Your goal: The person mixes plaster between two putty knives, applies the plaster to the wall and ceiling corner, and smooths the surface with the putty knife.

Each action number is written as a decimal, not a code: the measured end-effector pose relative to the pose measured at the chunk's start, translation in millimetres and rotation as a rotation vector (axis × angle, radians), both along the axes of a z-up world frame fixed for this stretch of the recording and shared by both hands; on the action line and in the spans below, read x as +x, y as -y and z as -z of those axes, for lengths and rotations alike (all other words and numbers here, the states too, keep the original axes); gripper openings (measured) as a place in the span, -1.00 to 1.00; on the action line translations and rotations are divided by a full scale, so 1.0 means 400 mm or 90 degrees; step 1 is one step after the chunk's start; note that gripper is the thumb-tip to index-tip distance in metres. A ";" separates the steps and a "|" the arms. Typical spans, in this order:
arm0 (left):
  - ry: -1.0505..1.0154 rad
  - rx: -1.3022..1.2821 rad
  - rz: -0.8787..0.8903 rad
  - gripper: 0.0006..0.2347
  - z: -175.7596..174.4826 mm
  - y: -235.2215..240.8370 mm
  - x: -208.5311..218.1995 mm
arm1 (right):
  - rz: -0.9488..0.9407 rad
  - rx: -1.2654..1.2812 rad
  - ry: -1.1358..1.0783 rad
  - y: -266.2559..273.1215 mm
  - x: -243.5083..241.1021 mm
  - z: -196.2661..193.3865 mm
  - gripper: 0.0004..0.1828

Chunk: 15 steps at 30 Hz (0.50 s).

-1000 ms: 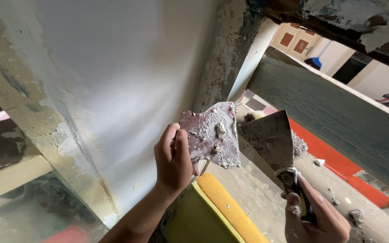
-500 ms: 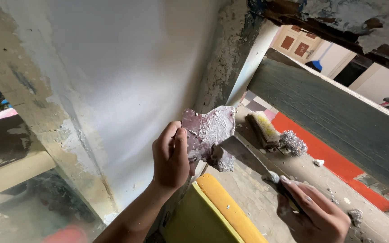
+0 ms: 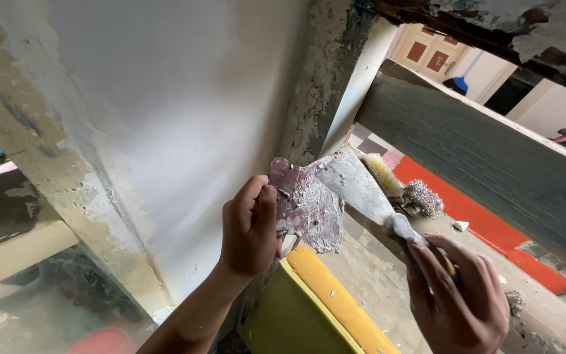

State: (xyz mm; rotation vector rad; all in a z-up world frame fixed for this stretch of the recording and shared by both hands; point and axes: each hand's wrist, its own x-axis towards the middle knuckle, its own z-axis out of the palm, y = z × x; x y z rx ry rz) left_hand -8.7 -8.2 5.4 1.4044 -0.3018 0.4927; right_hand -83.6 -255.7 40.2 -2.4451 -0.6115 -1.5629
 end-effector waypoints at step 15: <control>0.157 0.143 -0.194 -0.78 0.022 0.007 -0.006 | 0.022 -0.099 -0.049 -0.007 -0.027 -0.001 -0.74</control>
